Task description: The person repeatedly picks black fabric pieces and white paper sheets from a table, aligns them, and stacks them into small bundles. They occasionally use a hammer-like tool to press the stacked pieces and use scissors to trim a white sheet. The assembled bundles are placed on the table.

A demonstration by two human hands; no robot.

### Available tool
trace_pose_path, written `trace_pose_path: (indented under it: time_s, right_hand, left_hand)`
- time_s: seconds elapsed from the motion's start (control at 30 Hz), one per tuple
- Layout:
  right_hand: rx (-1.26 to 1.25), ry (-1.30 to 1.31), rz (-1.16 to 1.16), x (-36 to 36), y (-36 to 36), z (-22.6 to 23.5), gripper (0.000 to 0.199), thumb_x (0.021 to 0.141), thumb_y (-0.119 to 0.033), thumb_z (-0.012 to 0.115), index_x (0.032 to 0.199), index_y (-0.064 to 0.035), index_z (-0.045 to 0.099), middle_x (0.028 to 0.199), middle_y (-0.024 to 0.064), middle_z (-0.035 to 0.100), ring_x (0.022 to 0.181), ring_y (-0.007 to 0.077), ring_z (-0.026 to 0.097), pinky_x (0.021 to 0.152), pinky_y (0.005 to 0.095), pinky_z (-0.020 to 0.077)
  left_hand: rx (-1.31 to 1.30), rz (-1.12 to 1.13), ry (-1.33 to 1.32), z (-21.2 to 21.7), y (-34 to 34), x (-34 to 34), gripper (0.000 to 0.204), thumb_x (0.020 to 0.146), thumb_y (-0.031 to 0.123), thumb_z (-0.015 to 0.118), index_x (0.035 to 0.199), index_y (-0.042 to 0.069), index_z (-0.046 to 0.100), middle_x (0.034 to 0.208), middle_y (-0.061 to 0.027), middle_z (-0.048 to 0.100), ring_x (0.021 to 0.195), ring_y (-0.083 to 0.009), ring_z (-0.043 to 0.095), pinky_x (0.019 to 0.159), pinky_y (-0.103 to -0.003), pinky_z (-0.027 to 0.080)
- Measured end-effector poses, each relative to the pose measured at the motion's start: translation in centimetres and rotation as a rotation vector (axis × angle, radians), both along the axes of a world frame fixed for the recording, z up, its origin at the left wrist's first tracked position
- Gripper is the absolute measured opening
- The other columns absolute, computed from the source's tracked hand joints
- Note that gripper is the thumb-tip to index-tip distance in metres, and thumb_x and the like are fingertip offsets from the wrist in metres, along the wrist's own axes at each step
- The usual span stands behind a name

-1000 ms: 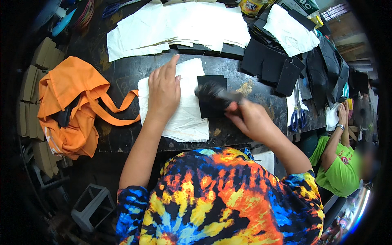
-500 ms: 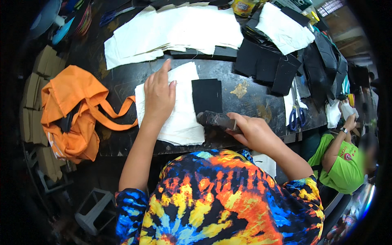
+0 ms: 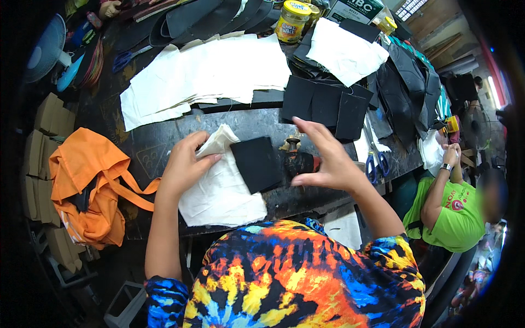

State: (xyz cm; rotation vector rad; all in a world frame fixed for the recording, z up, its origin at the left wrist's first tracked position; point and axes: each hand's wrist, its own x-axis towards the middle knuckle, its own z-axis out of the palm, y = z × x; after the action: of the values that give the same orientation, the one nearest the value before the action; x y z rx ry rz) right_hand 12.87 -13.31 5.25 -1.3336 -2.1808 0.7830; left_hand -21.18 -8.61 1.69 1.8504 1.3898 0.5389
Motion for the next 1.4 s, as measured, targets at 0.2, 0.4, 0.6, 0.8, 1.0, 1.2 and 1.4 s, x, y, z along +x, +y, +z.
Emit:
trace_pose_path:
  time_s: [0.2,0.4,0.6,0.8,1.0,1.2,1.4]
  right_hand:
    - [-0.385,0.512,0.038,-3.9,4.5,0.9,0.055,0.077,-0.010,0.087,0.126,0.0016,0.068,0.120,0.0029,0.068,0.109,0.0100,0.062,0.101,0.0302,0.0499]
    - [-0.021,0.650,-0.135,5.9,12.8,8.7,0.062,0.088,-0.013,0.083,0.143,-0.0026,0.058,0.113,0.0088,0.074,0.098,0.0150,0.071,0.090,0.0304,0.0573]
    - [0.262,0.054,-0.568,19.5,20.8,10.3,0.069,0.090,-0.034,0.085,0.145,-0.0035,0.058,0.120,0.0169,0.072,0.103,0.0222,0.072,0.088,0.0369,0.0598]
    - [0.689,-0.237,-0.511,13.0,13.6,7.7,0.060,0.089,-0.033,0.082,0.140,-0.0079,0.064,0.129,0.0155,0.068,0.117,0.0259,0.065,0.100,0.0386,0.0489]
    - [-0.160,-0.126,-0.007,2.9,1.3,2.7,0.074,0.065,-0.032,0.097,0.125,-0.0022,0.065,0.104,0.0126,0.065,0.100,0.0266,0.066,0.091,0.0371,0.0533]
    - [-0.175,-0.192,-0.123,3.5,-3.3,-1.3,0.056,0.070,-0.015,0.092,0.118,-0.0008,0.066,0.105,0.0122,0.063,0.101,0.0294,0.064,0.089,0.0362,0.0510]
    - [-0.209,-0.192,-0.196,6.9,-3.8,-0.2,0.049,0.072,-0.011,0.090,0.116,-0.0003,0.070,0.102,0.0144,0.065,0.099,0.0337,0.064,0.088,0.0394,0.0510]
  left_hand:
    - [0.029,0.101,-0.703,2.3,-0.8,0.4,0.031,0.088,0.002,0.082,0.116,0.004,0.068,0.104,-0.0011,0.072,0.098,-0.0096,0.065,0.090,-0.027,0.052]
    - [0.402,0.263,-0.826,0.7,0.2,0.8,0.048,0.094,0.003,0.073,0.138,0.002,0.053,0.127,-0.0121,0.066,0.118,-0.0190,0.065,0.102,-0.034,0.050]
    - [0.550,-0.048,0.217,-3.4,-3.3,2.2,0.062,0.094,0.035,0.072,0.145,0.004,0.055,0.148,-0.0214,0.057,0.139,-0.0398,0.052,0.118,-0.053,0.038]
    - [-0.067,-0.503,-0.330,-2.1,-8.7,3.3,0.035,0.097,0.027,0.072,0.128,0.012,0.073,0.145,-0.0175,0.063,0.135,-0.0339,0.061,0.112,-0.047,0.049]
    - [0.659,0.303,-0.038,-0.7,5.1,-3.4,0.026,0.087,0.007,0.075,0.113,0.002,0.072,0.114,-0.0163,0.073,0.109,-0.0349,0.070,0.096,-0.043,0.054]
    - [0.486,0.161,0.119,-2.4,11.1,-3.6,0.027,0.087,0.015,0.081,0.110,0.001,0.077,0.111,-0.0174,0.076,0.099,-0.0306,0.074,0.092,-0.038,0.057]
    - [0.526,0.110,0.108,-3.8,11.1,-4.3,0.023,0.087,0.010,0.079,0.107,-0.001,0.076,0.108,-0.0176,0.076,0.098,-0.0295,0.074,0.090,-0.038,0.057]
